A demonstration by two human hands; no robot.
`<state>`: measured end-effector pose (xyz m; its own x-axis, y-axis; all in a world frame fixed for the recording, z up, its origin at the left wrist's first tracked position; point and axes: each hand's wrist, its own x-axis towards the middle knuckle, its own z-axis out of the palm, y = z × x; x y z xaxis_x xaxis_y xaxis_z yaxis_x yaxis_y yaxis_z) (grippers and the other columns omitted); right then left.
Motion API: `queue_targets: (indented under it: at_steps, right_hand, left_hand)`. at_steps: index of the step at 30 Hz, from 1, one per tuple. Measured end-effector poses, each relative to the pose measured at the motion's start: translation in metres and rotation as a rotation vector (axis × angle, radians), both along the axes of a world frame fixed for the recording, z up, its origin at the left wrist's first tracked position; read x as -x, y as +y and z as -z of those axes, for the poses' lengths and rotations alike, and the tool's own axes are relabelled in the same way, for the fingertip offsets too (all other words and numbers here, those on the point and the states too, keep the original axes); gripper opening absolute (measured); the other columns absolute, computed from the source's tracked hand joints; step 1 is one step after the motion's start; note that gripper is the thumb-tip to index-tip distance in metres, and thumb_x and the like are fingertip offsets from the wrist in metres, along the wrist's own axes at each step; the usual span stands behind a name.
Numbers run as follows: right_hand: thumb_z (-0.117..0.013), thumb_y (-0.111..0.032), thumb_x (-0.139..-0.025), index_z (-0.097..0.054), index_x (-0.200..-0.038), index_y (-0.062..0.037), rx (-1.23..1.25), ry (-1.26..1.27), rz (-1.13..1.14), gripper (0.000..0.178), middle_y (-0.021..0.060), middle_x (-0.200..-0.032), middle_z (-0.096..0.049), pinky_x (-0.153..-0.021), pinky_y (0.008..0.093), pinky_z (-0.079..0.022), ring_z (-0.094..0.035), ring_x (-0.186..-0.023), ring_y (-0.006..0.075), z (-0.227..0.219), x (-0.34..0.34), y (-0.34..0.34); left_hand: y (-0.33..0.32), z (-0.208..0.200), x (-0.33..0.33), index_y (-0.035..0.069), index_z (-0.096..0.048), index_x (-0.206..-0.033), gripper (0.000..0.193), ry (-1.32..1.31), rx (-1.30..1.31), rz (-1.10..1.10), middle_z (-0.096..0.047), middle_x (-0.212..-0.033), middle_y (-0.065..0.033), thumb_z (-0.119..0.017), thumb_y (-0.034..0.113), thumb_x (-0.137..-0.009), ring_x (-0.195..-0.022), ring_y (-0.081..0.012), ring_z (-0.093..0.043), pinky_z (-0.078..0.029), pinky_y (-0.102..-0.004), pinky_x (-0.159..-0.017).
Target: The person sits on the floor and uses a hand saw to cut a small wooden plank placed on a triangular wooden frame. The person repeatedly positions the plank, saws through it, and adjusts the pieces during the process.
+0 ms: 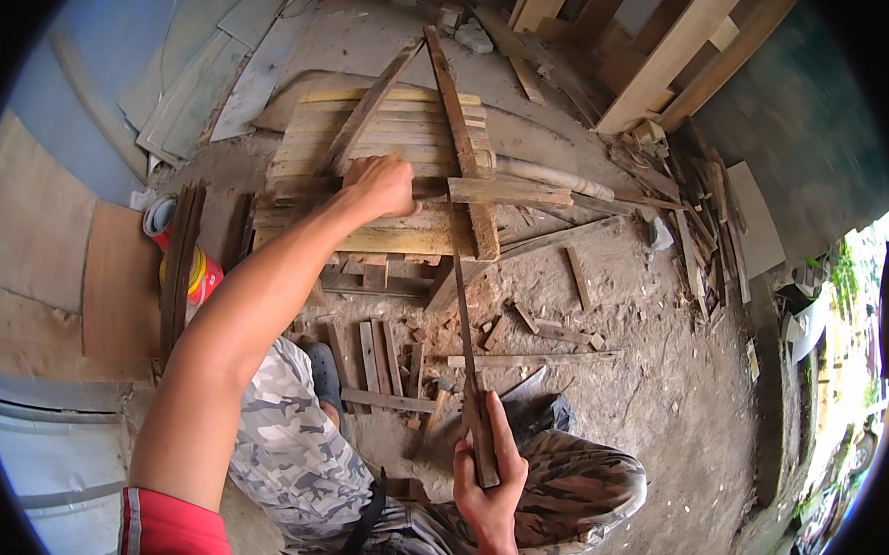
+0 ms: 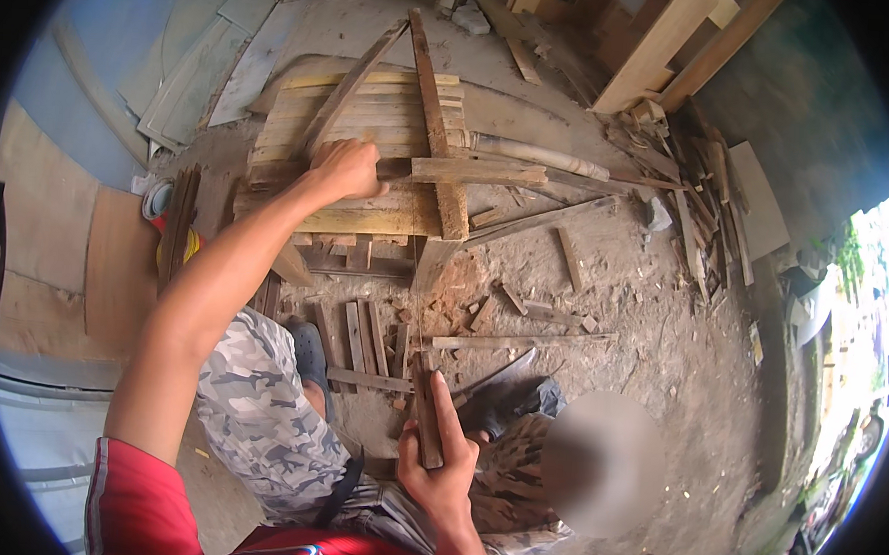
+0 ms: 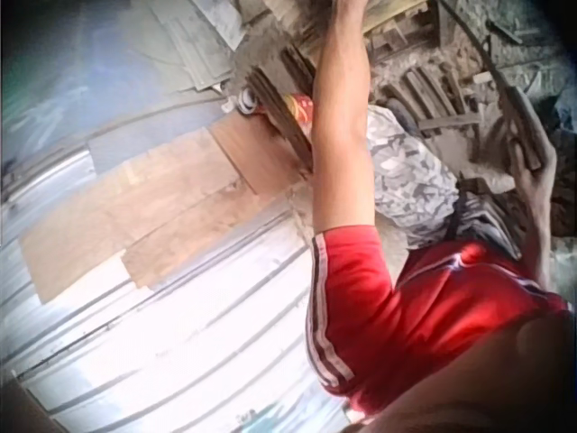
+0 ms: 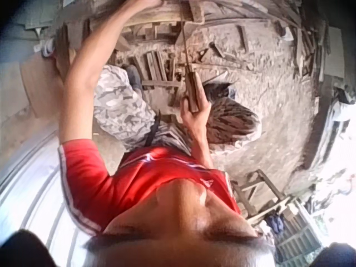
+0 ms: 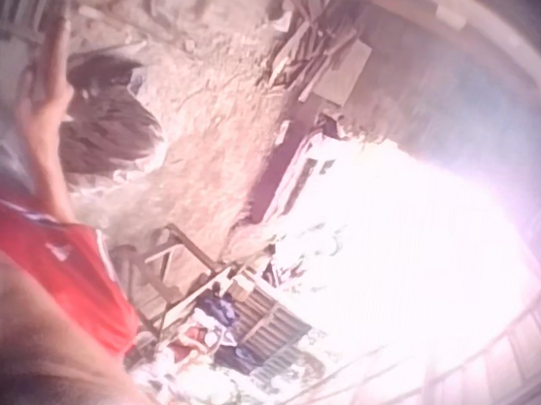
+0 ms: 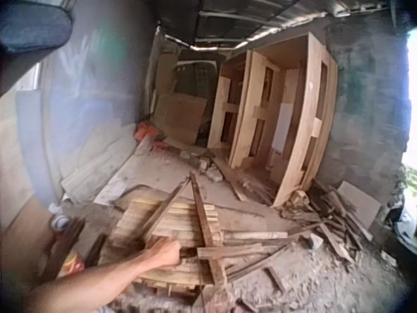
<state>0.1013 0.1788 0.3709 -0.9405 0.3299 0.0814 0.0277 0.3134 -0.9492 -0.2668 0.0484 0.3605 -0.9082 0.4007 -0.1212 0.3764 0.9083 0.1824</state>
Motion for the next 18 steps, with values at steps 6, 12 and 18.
queue_targets:
  at_steps: [6, 12, 18]
  right_hand:
    - [-0.057, 0.006, -0.079, -0.048, -0.143, 0.0037, -0.085, -0.010, 0.002, 0.064, 0.0186, -0.107, -0.073, -0.071, 0.0214, -0.052, -0.067, -0.075, 0.0073, 0.004, -0.008, -0.001]
    - [-0.054, 0.006, -0.081, -0.046, -0.143, 0.0063, -0.120, 0.061, 0.006, 0.063, 0.0237, -0.122, -0.068, -0.079, 0.0246, -0.053, -0.070, -0.094, 0.0151, 0.000, 0.041, -0.008]
    - [-0.052, 0.006, -0.081, -0.047, -0.147, -0.0040, 0.004, 0.228, -0.028, 0.067, 0.0212, -0.135, -0.061, -0.096, 0.0304, -0.050, -0.063, -0.119, 0.0222, 0.034, 0.207, -0.008]
  left_hand:
    - [-0.008, 0.022, 0.008, 0.003, -0.047, -0.060, 0.020, -0.062, -0.124, 0.086, -0.040, -0.056, -0.0059, -0.052, -0.005, -0.078, -0.048, -0.0173, -0.039, -0.037, -0.0347, -0.043]
    - [-0.014, 0.044, 0.021, 0.006, -0.043, -0.070, 0.023, -0.107, -0.127, 0.119, -0.038, -0.061, -0.0010, -0.045, 0.012, -0.092, -0.052, -0.0148, -0.039, -0.038, -0.0320, -0.043]
    - [-0.035, 0.118, 0.056, 0.001, -0.051, -0.130, 0.041, -0.129, -0.498, 0.044, -0.035, -0.144, -0.0220, -0.042, 0.028, -0.101, -0.133, -0.0293, -0.036, -0.032, -0.0456, -0.111]
